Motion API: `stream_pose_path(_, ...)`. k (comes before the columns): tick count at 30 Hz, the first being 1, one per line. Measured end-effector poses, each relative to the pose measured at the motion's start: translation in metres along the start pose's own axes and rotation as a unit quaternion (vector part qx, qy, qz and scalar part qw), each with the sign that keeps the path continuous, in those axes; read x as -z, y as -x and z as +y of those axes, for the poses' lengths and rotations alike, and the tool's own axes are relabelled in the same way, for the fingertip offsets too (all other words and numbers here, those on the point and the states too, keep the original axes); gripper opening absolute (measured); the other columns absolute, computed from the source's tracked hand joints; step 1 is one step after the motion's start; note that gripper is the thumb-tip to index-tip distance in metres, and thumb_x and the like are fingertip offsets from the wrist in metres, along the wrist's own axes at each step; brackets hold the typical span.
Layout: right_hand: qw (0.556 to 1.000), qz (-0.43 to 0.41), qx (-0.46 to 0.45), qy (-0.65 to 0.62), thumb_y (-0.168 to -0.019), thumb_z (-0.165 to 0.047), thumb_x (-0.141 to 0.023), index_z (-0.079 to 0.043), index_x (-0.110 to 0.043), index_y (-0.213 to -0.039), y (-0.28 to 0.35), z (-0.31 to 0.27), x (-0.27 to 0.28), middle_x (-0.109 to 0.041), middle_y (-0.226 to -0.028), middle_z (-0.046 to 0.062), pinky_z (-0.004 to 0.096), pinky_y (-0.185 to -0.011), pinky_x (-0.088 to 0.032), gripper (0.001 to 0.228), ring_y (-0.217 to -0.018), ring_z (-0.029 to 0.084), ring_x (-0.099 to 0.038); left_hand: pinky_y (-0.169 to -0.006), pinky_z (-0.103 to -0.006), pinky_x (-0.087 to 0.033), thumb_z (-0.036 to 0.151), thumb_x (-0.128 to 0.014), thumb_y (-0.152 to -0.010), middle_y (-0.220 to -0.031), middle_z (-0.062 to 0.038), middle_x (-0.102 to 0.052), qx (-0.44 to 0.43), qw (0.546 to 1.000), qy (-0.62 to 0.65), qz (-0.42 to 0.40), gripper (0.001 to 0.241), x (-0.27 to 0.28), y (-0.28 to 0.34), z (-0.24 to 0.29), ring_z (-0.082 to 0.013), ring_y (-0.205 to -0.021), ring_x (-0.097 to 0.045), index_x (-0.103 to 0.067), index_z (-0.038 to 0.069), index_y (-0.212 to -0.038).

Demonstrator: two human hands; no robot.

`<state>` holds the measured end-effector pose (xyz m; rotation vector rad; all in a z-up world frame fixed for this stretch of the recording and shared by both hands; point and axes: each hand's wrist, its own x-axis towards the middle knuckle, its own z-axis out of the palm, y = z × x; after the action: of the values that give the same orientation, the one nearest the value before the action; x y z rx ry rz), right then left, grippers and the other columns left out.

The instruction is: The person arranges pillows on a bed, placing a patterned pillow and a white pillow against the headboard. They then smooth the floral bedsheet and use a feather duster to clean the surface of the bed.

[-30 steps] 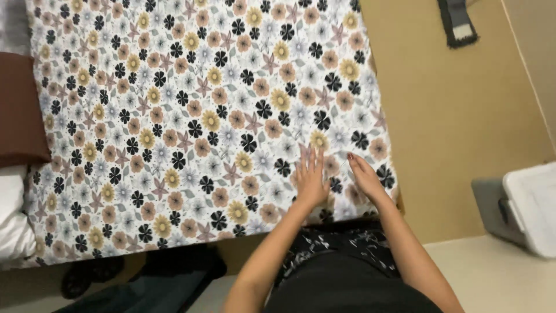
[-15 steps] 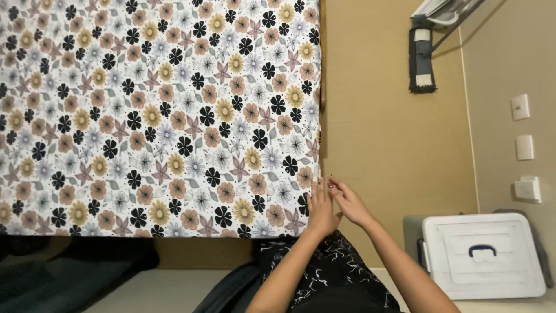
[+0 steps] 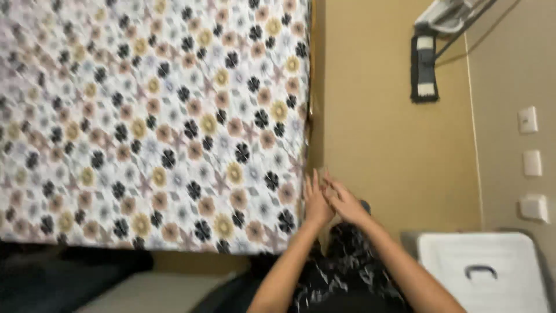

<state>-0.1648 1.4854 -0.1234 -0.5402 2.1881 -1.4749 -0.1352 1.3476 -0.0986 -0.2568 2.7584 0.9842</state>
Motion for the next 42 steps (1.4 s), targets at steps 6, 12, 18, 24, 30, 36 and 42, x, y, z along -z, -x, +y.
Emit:
stream_pose_path(6,0.988,-0.073,-0.133,-0.030,-0.098,-0.036,-0.056,-0.005,-0.047,-0.150,0.001,-0.030,0.109,-0.055,-0.149,0.016,0.039,-0.103,-0.050,0.061,-0.132,0.027,-0.058,-0.124,-0.0576,-0.007,0.036,-0.061,-0.098,-0.171,-0.019,-0.008,0.102,0.988,0.115,0.017,0.088,-0.076,-0.033,0.084,-0.0409,-0.157,0.001,-0.007,0.018,-0.165)
stream_pose_path(12,0.994,-0.091,-0.010,0.062,-0.105,-0.036,-0.058,-0.005,-0.049,-0.151,-0.031,0.007,0.183,-0.055,-0.152,0.019,0.042,-0.112,-0.045,0.056,-0.140,0.030,-0.055,-0.125,-0.0585,-0.007,0.026,-0.063,-0.091,-0.173,-0.017,-0.003,0.138,0.987,0.083,0.016,0.099,-0.069,-0.070,0.147,-0.0400,-0.159,0.003,0.000,0.018,-0.166)
stream_pose_path(18,0.985,-0.140,-0.041,0.087,-0.096,-0.041,-0.058,-0.012,-0.044,-0.151,-0.096,-0.066,0.223,-0.052,-0.151,0.015,0.040,-0.098,-0.054,0.063,-0.135,0.029,-0.051,-0.123,-0.0642,-0.007,0.033,-0.067,-0.094,-0.172,-0.017,-0.004,0.112,0.985,0.036,0.126,0.099,-0.041,-0.136,0.157,-0.0408,-0.159,0.002,-0.002,0.013,-0.167)
stream_pose_path(24,0.965,-0.151,0.166,0.135,-0.101,-0.041,-0.060,-0.004,-0.043,-0.153,-0.191,-0.091,0.247,-0.048,-0.157,0.020,0.047,-0.120,-0.034,0.066,-0.146,0.037,-0.043,-0.121,-0.0669,-0.006,0.040,-0.066,-0.091,-0.172,-0.016,-0.001,0.123,0.970,0.052,0.202,0.099,0.011,-0.212,0.164,-0.0409,-0.158,0.004,-0.006,0.006,-0.163)
stream_pose_path(30,0.934,-0.202,0.236,0.174,-0.098,-0.042,-0.062,-0.002,-0.034,-0.158,-0.319,-0.133,0.264,-0.034,-0.163,0.023,0.050,-0.121,-0.024,0.077,-0.151,0.042,-0.029,-0.121,-0.0670,-0.008,0.038,-0.057,-0.100,-0.171,-0.020,-0.006,0.104,0.962,-0.015,0.251,0.083,0.072,-0.312,0.163,-0.0448,-0.157,0.000,-0.015,0.004,-0.163)
stream_pose_path(36,0.927,-0.217,0.267,0.152,-0.098,-0.045,-0.061,-0.005,-0.033,-0.160,-0.424,-0.168,0.301,-0.028,-0.165,0.028,0.050,-0.124,-0.025,0.079,-0.153,0.043,-0.027,-0.125,-0.0645,-0.012,0.033,-0.055,-0.098,-0.170,-0.024,-0.017,0.069,0.942,-0.014,0.327,0.081,0.129,-0.398,0.182,-0.0499,-0.159,-0.006,-0.020,0.000,-0.163)
stream_pose_path(42,0.898,-0.228,0.346,0.148,-0.096,-0.043,-0.065,-0.004,-0.037,-0.158,-0.527,-0.178,0.327,-0.014,-0.170,0.031,0.054,-0.122,-0.023,0.078,-0.155,0.047,-0.020,-0.127,-0.0620,-0.012,0.034,-0.056,-0.099,-0.172,-0.023,-0.016,0.071,0.915,-0.027,0.395,0.082,0.170,-0.491,0.184,-0.0504,-0.160,-0.004,-0.019,0.002,-0.164)
